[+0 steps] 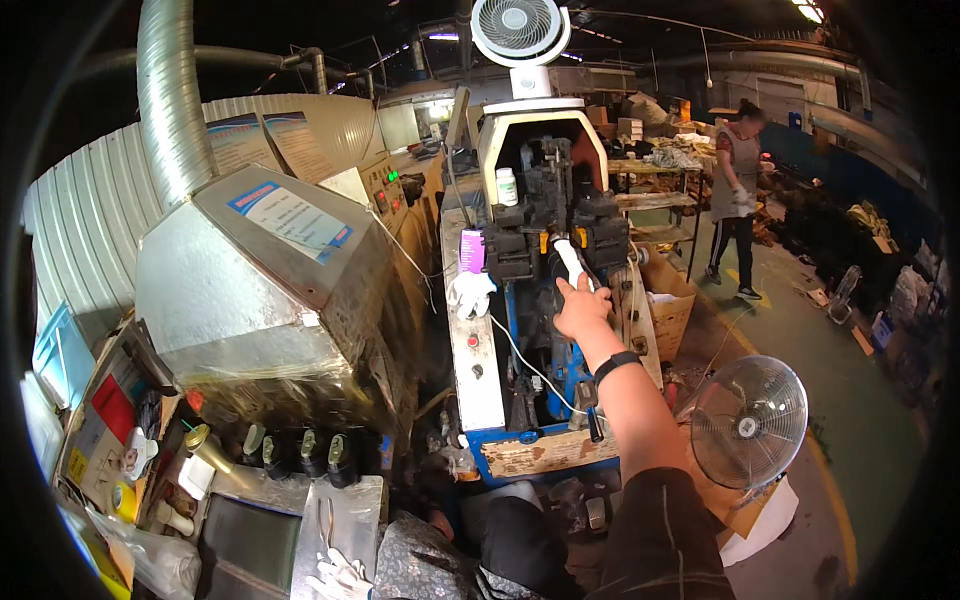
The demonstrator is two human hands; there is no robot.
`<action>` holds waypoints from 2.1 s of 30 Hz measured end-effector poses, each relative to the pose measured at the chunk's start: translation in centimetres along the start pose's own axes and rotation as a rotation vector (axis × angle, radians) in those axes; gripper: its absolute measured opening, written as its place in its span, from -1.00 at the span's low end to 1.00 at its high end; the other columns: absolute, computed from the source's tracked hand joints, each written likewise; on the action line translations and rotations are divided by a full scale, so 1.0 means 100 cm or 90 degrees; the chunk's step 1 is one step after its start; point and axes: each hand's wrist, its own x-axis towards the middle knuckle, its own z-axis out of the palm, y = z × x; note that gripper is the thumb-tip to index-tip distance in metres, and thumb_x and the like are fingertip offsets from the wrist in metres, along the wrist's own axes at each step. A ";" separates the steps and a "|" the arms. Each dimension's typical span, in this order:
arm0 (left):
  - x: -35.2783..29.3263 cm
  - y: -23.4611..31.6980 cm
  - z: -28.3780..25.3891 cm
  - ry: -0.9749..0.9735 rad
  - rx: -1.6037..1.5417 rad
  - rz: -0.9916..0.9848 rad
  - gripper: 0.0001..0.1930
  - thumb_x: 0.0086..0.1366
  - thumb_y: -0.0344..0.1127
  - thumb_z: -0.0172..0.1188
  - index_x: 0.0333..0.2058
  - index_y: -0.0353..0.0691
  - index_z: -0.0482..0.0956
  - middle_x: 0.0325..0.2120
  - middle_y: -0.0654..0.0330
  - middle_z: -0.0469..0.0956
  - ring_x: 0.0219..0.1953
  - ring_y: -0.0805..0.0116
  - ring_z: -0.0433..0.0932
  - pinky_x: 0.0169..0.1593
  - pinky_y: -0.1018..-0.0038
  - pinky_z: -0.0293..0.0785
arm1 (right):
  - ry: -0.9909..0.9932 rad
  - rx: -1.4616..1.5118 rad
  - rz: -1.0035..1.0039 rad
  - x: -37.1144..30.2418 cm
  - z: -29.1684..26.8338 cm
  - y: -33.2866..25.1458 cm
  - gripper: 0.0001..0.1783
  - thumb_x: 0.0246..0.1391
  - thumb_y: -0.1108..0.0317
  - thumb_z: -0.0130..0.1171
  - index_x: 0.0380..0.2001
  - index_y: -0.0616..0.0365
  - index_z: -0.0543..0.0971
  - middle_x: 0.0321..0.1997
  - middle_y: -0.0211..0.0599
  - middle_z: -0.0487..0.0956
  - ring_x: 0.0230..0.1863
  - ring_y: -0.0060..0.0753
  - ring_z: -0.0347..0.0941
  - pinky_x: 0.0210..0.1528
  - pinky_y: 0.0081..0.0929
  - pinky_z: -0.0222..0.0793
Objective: Assembling shoes by placing them into industrial machines and inspecting soles on a conveyor belt.
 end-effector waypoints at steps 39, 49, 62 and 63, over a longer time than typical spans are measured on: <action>0.026 -0.001 0.006 -0.008 -0.099 -0.123 -0.76 0.41 -0.26 0.07 -0.39 -0.28 0.50 -0.60 0.28 0.46 -0.56 0.53 0.32 -0.48 0.53 0.26 | 0.095 0.018 0.039 0.026 -0.017 -0.026 -0.18 -0.13 0.25 0.21 0.30 -0.47 0.35 0.48 -0.33 0.15 0.27 0.28 0.17 0.29 -0.08 0.22; 0.029 0.030 0.001 -0.030 -0.042 -0.140 -0.75 0.38 -0.21 0.12 -0.30 -0.33 0.54 -0.56 0.21 0.53 -0.51 0.42 0.41 -0.39 0.44 0.37 | 0.065 0.038 0.024 0.050 -0.047 -0.017 -0.17 -0.22 0.21 0.20 0.27 -0.48 0.39 0.43 -0.34 0.24 0.27 0.20 0.23 0.31 -0.13 0.21; 0.036 0.001 0.005 -0.050 -0.052 -0.141 -0.74 0.37 -0.18 0.14 -0.22 -0.30 0.57 -0.52 0.21 0.57 -0.57 0.46 0.40 -0.54 0.46 0.32 | 0.104 0.007 0.033 0.044 -0.051 -0.018 -0.27 -0.13 0.16 0.13 0.24 -0.46 0.43 0.33 -0.40 0.35 0.21 0.11 0.32 0.24 -0.15 0.29; 0.032 0.014 0.003 -0.060 -0.051 -0.138 -0.74 0.37 -0.18 0.14 -0.22 -0.30 0.57 -0.52 0.21 0.57 -0.57 0.46 0.40 -0.54 0.46 0.32 | 0.103 0.012 0.032 0.044 -0.051 -0.017 -0.28 -0.13 0.16 0.13 0.24 -0.45 0.43 0.32 -0.40 0.36 0.21 0.11 0.32 0.24 -0.14 0.29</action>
